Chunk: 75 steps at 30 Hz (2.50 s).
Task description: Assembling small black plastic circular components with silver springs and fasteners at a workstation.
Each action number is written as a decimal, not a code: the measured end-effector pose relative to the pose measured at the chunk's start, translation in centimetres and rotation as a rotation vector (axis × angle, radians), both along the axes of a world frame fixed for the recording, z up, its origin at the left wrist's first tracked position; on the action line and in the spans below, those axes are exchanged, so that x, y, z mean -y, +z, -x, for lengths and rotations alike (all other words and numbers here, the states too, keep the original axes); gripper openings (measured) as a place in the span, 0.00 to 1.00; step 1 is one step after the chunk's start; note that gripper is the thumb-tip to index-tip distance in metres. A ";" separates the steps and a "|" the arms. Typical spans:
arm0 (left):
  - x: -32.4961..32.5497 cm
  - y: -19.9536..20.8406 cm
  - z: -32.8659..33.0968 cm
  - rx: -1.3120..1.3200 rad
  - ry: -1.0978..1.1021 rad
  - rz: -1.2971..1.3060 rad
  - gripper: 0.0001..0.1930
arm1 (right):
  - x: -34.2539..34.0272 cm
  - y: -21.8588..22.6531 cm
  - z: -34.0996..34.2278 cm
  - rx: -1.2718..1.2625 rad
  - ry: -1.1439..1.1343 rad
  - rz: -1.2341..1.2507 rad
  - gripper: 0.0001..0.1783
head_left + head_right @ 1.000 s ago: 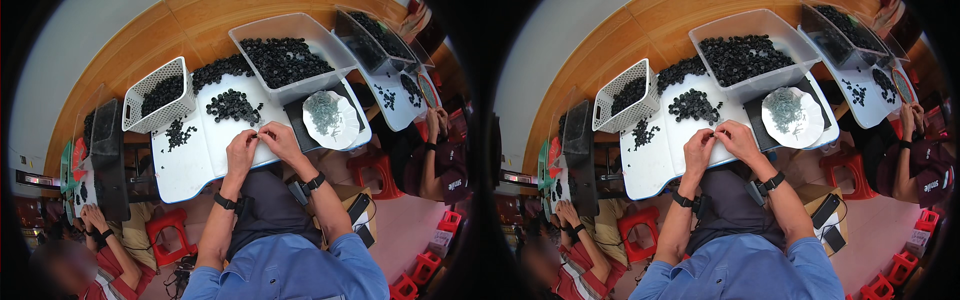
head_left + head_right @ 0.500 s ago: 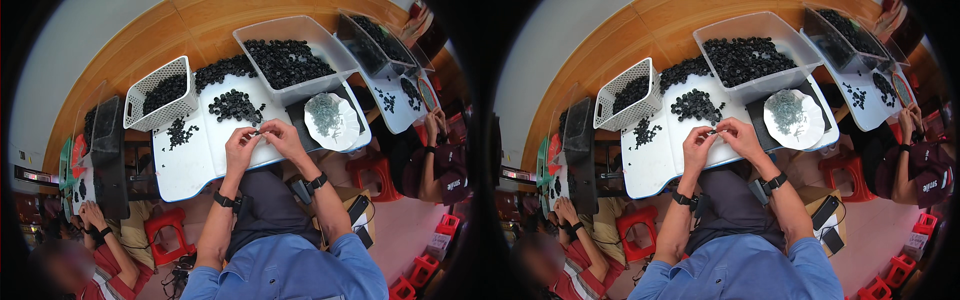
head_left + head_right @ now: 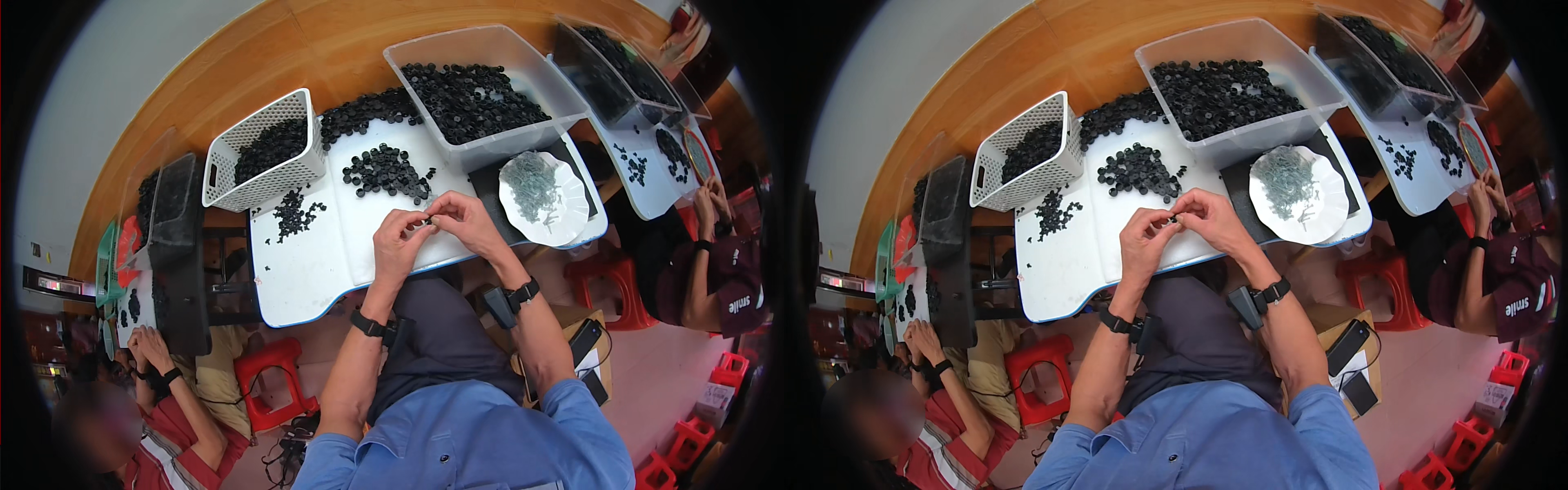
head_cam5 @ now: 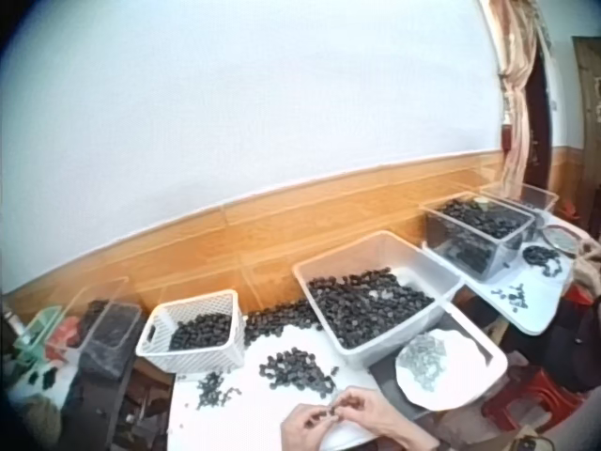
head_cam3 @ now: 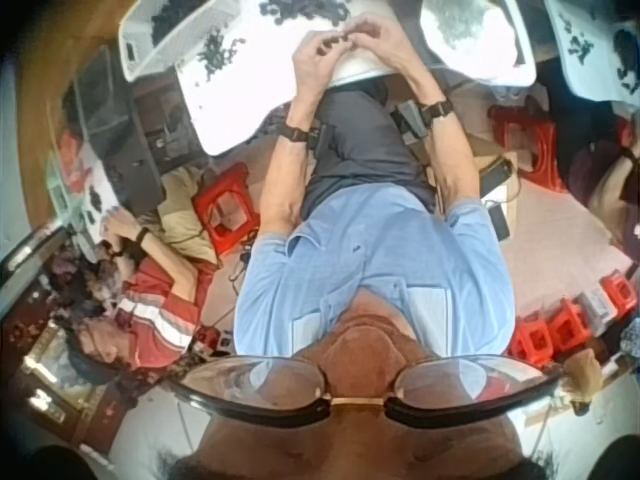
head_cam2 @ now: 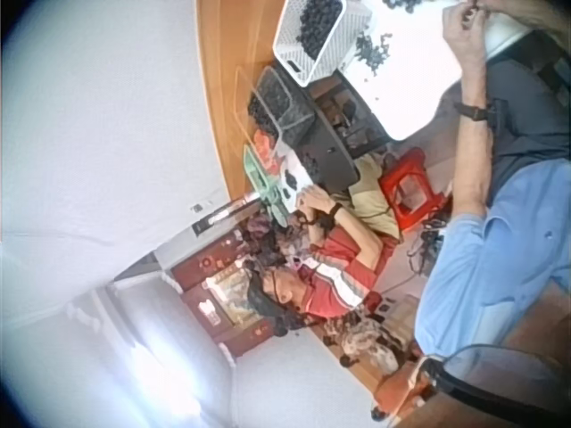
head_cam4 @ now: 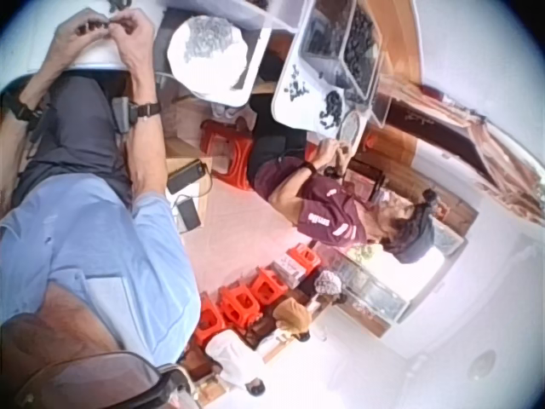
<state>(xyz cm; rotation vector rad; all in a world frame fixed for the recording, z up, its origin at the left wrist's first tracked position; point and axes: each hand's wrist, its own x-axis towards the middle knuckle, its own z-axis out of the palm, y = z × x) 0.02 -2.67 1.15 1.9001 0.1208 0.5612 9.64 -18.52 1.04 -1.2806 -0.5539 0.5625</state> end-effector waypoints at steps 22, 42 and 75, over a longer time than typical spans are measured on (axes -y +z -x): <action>0.4 0.1 0.2 0.050 0.039 -0.138 0.10 | 0.2 0.1 0.4 0.024 -0.070 0.069 0.08; -8.8 0.5 -2.4 -0.258 0.333 -0.430 0.17 | 0.2 -1.3 0.4 0.170 -0.283 0.105 0.10; -1.2 -0.4 -0.2 -0.088 0.031 0.006 0.14 | -1.8 0.1 2.5 0.543 -0.378 0.261 0.09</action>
